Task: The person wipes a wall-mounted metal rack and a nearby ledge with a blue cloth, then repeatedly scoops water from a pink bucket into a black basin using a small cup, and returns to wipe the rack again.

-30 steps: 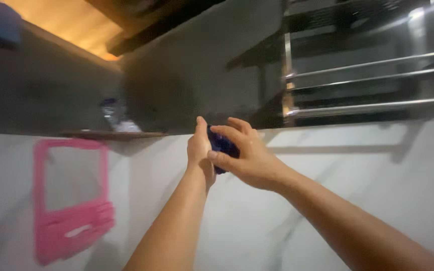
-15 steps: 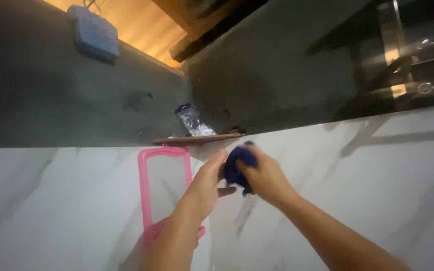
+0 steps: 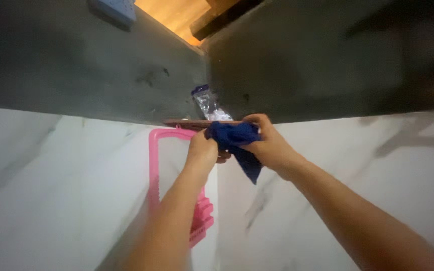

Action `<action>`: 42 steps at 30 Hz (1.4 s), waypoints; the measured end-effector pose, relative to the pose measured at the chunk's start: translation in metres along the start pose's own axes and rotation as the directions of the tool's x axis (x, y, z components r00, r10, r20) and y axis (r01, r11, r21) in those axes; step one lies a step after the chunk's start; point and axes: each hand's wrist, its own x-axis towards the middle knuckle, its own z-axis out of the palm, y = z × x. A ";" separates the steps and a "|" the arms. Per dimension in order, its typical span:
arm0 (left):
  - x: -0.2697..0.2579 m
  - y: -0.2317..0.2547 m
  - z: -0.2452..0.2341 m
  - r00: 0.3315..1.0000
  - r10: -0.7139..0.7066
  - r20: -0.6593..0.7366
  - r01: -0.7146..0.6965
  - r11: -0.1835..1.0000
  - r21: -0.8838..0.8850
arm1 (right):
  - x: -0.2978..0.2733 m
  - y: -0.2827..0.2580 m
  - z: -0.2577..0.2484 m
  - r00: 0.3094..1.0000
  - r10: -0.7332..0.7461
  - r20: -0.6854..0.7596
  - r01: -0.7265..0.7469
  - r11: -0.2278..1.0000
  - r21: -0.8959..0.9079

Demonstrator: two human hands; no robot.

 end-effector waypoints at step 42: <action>0.172 0.022 -0.085 0.969 0.155 0.190 -0.180 -0.080 0.980 | 0.238 0.141 0.045 0.999 -0.035 0.023 0.040 0.668 -0.743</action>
